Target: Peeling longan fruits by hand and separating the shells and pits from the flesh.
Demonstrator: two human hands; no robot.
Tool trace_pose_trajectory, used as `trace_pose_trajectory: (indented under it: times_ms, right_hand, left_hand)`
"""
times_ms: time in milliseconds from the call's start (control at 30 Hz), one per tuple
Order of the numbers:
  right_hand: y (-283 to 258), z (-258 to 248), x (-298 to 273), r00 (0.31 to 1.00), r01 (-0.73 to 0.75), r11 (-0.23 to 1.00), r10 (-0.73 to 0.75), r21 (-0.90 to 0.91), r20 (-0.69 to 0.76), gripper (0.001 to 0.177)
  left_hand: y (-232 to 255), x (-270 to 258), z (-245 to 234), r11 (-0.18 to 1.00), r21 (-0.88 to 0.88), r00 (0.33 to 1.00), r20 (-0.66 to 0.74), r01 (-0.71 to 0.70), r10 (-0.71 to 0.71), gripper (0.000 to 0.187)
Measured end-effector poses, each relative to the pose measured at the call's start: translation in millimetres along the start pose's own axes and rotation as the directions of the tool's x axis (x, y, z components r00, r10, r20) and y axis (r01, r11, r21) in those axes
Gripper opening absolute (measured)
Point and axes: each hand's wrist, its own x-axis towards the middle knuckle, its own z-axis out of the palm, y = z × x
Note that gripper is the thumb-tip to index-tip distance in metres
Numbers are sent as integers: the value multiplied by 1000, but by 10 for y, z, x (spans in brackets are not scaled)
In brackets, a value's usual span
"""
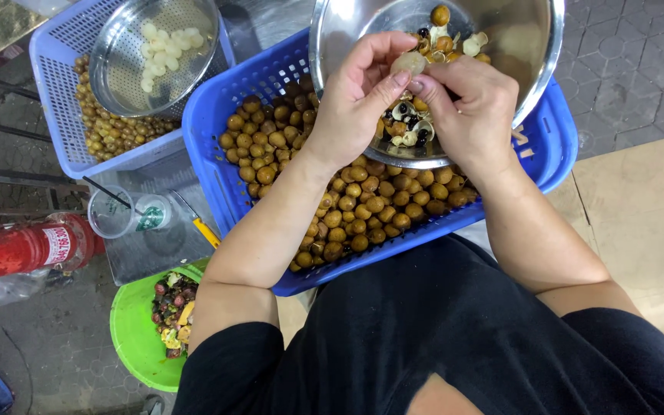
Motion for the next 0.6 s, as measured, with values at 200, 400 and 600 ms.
trace_pose_trajectory:
  times_ms: [200,400,600]
  right_hand:
    - [26,17,-16,993,-74,991,83,109,-80,12]
    - [-81,-64,38,999,-40,999,39,32,30,21]
    - [-152,-79,58,999,-22,1000,22,-11,46,26]
  left_hand:
    - [-157,-23,19,993,-118,998,-56,18,-24,20]
    - [-189,13,35,927,-375,990,-120,21,-71,26]
    - [-164,-12,96,993,-112,980,-195,22,-44,28]
